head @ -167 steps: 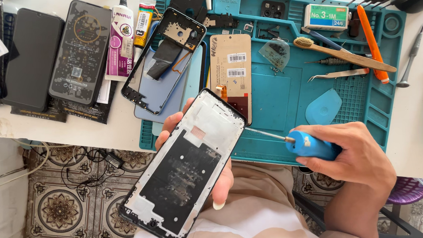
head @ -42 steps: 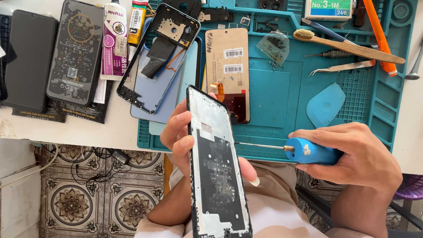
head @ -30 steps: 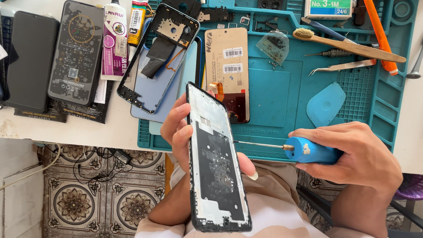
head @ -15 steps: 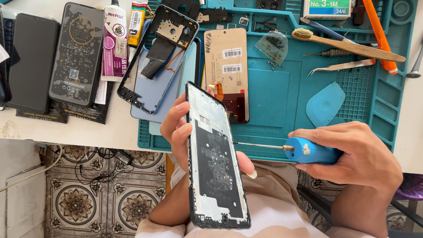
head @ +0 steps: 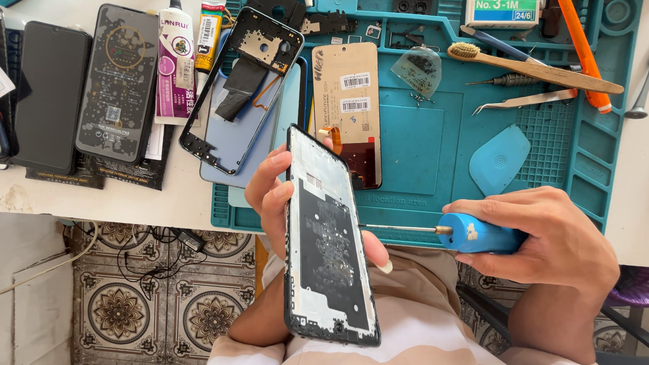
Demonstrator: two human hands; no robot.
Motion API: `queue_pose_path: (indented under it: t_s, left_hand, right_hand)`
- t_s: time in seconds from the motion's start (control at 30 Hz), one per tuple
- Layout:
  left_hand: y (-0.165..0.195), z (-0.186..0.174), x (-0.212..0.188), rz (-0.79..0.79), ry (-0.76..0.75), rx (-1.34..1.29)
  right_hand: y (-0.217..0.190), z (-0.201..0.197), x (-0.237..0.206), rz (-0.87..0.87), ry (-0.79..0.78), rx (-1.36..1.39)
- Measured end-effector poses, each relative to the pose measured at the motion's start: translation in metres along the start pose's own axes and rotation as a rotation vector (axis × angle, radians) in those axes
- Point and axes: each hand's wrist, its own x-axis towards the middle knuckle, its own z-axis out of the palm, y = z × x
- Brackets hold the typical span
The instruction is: The person removes the battery from a disassembled smartphone, cleans the interior with a brush and plastic tool, then uses a hot air gun to heat the back cover before prying it open to separate the screen assembly.
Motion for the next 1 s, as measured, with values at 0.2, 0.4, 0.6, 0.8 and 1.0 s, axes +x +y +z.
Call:
queue_pose_path:
  t_s: [0.2,0.4,0.6,0.8,1.0]
  left_hand:
    - [0.002,-0.002,0.0,-0.021,-0.006,-0.016]
    - [0.003,-0.002,0.0,-0.021,-0.002,-0.017]
    - [0.0,0.007,0.0,-0.003,0.077,-0.068]
    - [-0.001,0.01,-0.004,-0.009,0.074,-0.134]
    - [-0.003,0.012,-0.005,-0.004,0.076,-0.14]
  right_hand:
    - [0.001,0.0,0.001,-0.021,0.001,0.006]
    - [0.002,-0.001,0.0,-0.027,-0.005,0.023]
    - [0.004,-0.002,-0.001,-0.026,-0.011,0.023]
    - [0.006,-0.002,-0.001,-0.035,-0.017,0.032]
    - [0.008,-0.001,0.0,-0.034,-0.016,0.049]
